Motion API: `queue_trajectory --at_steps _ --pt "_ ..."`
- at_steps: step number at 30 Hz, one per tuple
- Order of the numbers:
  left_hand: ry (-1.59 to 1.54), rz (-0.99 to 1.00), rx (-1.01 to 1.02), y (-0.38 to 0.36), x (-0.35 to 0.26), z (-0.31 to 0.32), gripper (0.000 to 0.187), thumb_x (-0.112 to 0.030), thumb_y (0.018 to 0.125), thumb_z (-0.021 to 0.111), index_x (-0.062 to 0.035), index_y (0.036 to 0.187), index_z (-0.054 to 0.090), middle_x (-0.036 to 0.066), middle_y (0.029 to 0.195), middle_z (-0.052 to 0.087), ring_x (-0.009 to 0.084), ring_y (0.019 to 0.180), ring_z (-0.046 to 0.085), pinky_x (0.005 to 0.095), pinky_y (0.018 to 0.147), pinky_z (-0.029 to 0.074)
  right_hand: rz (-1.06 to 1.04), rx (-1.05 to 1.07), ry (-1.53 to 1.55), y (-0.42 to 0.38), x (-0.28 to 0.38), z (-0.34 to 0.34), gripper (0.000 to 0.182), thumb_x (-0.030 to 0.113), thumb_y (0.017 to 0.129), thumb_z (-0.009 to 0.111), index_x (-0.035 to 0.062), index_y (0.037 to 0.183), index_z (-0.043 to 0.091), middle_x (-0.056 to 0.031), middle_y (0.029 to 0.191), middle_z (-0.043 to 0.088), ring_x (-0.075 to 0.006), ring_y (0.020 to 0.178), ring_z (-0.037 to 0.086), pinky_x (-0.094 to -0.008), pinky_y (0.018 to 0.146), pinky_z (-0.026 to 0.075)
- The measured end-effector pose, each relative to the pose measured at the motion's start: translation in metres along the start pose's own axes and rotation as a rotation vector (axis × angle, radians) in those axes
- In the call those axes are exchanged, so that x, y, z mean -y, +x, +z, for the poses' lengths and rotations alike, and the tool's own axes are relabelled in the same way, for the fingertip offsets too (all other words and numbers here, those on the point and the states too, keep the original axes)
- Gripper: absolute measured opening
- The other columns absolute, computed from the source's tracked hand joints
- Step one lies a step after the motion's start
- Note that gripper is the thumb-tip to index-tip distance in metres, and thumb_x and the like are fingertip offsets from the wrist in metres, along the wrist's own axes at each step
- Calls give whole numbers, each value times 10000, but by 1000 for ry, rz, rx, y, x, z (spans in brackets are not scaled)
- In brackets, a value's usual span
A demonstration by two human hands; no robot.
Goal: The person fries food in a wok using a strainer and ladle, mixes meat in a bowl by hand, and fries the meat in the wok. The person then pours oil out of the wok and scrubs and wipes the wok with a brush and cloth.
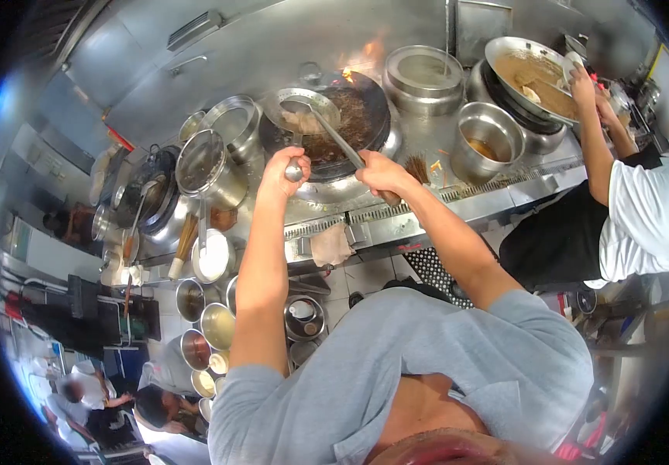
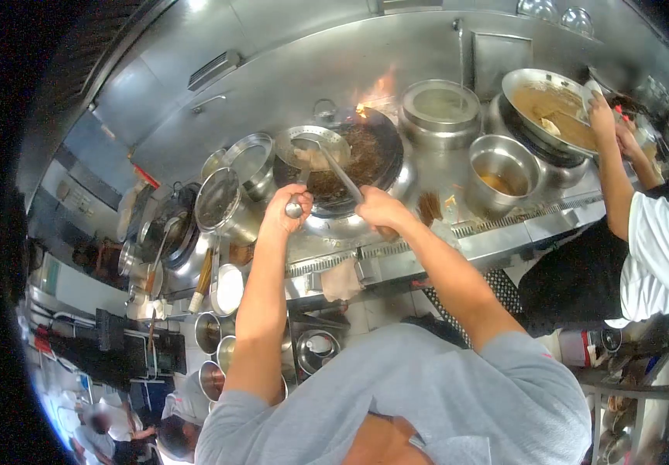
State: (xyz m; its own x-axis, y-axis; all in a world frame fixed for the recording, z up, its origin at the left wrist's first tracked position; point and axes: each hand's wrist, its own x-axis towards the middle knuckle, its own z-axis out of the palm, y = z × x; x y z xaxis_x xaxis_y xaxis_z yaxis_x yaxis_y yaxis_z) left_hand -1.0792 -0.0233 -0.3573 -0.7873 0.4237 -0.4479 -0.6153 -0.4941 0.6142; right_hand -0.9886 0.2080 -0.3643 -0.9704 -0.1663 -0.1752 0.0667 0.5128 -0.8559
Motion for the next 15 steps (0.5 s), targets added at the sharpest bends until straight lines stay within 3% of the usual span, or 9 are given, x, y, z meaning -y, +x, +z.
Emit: queue_trajectory --at_steps 4,6,8,10,12,13,15 --pt "69 14 -70 -3 -11 -13 123 -28 804 545 -64 752 441 53 605 482 128 498 498 257 437 429 -7 -115 3 -15 -3 33 317 104 793 487 -41 1074 505 -227 724 617 -299 545 623 -435 527 486" --pt "-42 2 -65 -12 -11 -12 123 -21 805 540 -62 756 436 48 608 472 127 496 492 259 433 428 -54 -152 10 -2 -15 36 345 105 792 483 -38 1106 503 -239 726 624 -308 547 624 -433 525 487" --pt "-107 -5 -73 -15 -7 -13 128 -13 805 541 -61 760 432 46 614 465 129 493 489 261 433 425 3 28 7 15 -12 23 418 107 797 485 -36 1188 457 -248 748 624 -314 552 627 -434 521 487" --pt "3 74 -117 -23 -6 -16 137 -3 802 539 -65 756 427 51 623 470 129 492 488 247 424 421 -51 3 12 13 -7 32 455 102 795 495 -34 1227 452 -222 749 624 -281 520 609 -408 487 477" --pt "22 103 -128 -22 -8 -15 135 3 799 535 -65 756 426 51 626 474 128 490 487 242 424 421 -10 -154 178 -3 -3 44 395 99 764 503 -56 1128 489 -132 667 551 -196 437 532 -369 427 432" --pt "-16 68 -107 -17 -11 -18 128 4 797 534 -60 760 430 53 630 477 127 491 488 245 428 428 -7 -41 180 0 -3 39 411 103 765 501 -36 1151 487 -135 668 550 -199 428 534 -367 422 439" --pt "-33 31 -107 -12 -11 -22 118 6 793 534 -51 762 435 53 631 481 126 486 487 257 434 445 -4 -21 127 -15 5 33 434 102 766 498 -20 1182 478 -138 666 552 -199 422 535 -366 421 443"
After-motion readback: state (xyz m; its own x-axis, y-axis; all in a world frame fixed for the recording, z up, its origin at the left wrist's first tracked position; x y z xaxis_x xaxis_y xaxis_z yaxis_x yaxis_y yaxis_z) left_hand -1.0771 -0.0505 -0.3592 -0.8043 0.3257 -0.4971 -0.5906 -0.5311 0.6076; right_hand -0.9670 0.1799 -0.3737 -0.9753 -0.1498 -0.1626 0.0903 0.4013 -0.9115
